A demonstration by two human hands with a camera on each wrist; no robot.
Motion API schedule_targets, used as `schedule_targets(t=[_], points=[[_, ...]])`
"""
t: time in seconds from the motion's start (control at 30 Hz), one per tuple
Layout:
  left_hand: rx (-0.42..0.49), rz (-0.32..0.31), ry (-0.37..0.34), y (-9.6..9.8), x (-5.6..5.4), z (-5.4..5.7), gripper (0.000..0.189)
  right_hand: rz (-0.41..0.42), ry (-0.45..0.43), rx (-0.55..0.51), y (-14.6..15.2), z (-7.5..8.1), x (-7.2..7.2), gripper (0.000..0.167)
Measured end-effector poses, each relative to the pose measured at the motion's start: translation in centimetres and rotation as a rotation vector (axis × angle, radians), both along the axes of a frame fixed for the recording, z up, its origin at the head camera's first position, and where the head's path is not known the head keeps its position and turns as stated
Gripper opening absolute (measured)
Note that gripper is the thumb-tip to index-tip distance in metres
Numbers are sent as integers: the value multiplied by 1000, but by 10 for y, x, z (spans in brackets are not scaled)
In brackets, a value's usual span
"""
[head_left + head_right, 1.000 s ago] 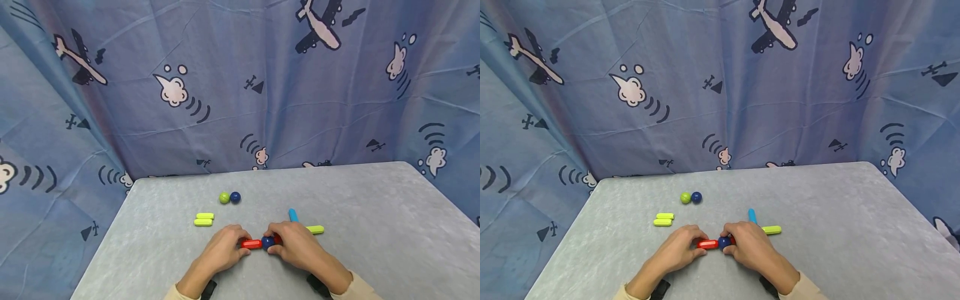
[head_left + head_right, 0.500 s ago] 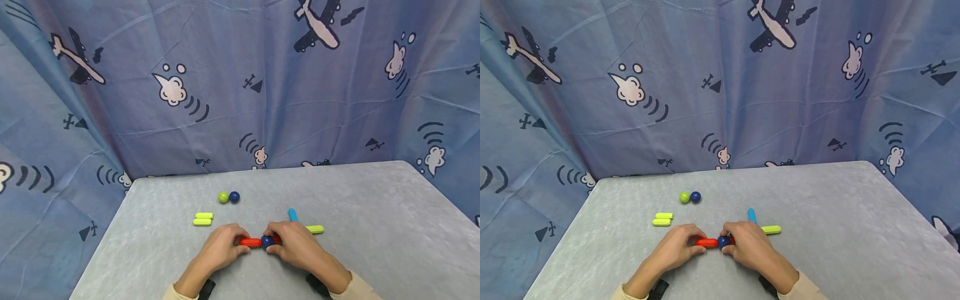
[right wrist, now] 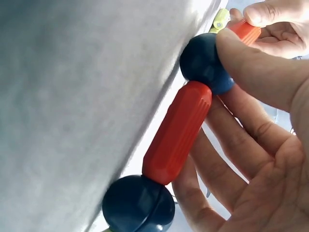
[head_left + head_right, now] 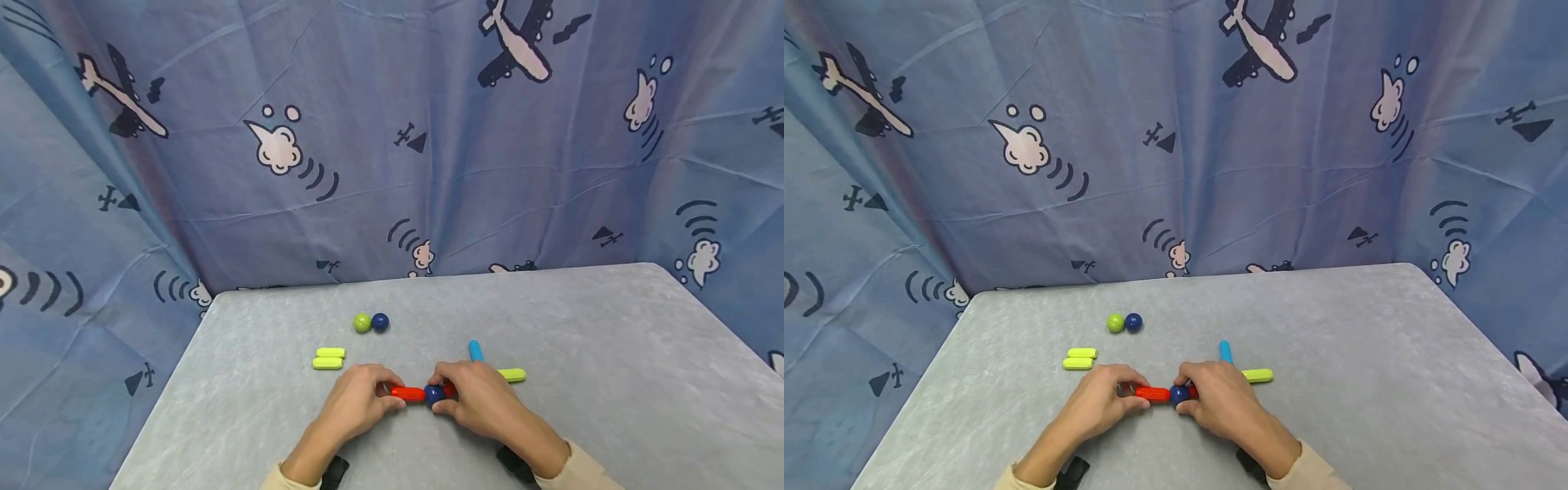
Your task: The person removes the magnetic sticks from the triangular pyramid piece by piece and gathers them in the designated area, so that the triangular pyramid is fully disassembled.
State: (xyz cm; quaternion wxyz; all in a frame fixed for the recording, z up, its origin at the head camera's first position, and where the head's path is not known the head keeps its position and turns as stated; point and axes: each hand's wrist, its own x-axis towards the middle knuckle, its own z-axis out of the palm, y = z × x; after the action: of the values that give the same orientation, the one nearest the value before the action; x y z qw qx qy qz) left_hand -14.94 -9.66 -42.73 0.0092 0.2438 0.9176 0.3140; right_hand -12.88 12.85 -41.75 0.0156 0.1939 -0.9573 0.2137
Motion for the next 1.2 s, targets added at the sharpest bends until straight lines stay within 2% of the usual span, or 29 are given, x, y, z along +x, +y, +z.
schedule_targets(t=[0.27, 0.53, 1.2], points=[[-3, 32, 16, 0, 1, 2, 16, 4, 1, -10, -1, 0, 1, 26], [22, 73, -57, 1, 1, 2, 16, -15, -16, 5, -3, -1, 1, 26], [5, 91, -150, -2, 0, 6, 18, -2, -15, -11, -3, -1, 2, 26]])
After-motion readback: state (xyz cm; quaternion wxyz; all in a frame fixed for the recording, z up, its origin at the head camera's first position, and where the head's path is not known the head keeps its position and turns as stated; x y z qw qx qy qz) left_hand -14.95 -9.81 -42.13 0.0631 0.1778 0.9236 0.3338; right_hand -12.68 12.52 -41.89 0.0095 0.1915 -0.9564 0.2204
